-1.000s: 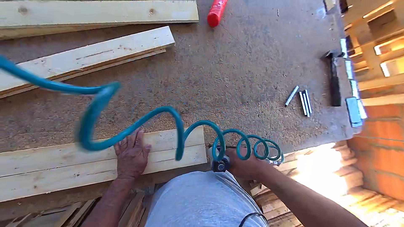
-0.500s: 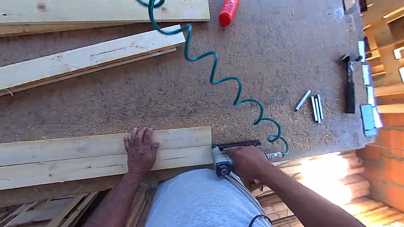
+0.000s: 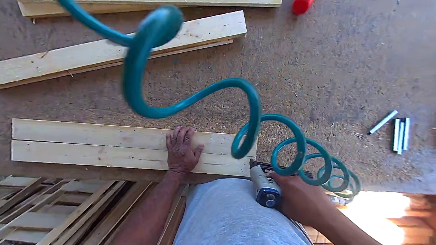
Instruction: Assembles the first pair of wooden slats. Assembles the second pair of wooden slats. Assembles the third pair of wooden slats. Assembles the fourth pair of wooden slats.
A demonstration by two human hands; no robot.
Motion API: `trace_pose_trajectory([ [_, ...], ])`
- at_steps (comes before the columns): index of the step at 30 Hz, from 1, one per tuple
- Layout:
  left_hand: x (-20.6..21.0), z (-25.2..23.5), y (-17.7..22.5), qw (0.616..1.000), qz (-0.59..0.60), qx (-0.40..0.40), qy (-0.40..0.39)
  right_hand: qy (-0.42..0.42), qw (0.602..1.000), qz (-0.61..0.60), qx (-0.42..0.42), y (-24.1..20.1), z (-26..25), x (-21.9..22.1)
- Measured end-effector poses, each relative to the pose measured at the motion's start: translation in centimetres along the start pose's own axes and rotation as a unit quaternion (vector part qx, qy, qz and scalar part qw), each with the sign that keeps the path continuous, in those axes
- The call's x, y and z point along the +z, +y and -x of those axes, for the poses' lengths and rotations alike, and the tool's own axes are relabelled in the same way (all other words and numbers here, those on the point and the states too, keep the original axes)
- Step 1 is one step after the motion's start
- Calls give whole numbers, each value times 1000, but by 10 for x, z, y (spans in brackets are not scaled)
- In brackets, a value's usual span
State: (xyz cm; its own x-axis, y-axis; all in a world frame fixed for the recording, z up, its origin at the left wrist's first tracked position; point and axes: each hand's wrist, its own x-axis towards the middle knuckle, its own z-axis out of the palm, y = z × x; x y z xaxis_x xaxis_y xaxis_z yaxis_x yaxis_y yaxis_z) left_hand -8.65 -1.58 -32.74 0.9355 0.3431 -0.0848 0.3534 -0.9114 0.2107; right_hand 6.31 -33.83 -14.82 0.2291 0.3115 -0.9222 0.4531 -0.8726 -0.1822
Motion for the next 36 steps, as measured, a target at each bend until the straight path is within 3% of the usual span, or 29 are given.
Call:
trace_pose_trajectory([
  [6, 2, -3, -1, 1000, -3, 0, 8, -25, 999, -39, -25, -37, -34, -7],
  [12, 4, -1, -2, 1000, -5, -1, 16, -59, 998, -8, 24, -42, -38, -13],
  [23, 2, -1, -1, 1000, 3, 4, 27, -71, 996, -24, 53, -11, -26, -13],
  [27, 3, 0, -3, 1000, 7, -3, 9, -28, 997, -56, 38, 4, -23, -1],
  [36, 0, -3, -2, 1000, 5, 2, 21, -25, 996, -57, 68, 12, -23, -3],
])
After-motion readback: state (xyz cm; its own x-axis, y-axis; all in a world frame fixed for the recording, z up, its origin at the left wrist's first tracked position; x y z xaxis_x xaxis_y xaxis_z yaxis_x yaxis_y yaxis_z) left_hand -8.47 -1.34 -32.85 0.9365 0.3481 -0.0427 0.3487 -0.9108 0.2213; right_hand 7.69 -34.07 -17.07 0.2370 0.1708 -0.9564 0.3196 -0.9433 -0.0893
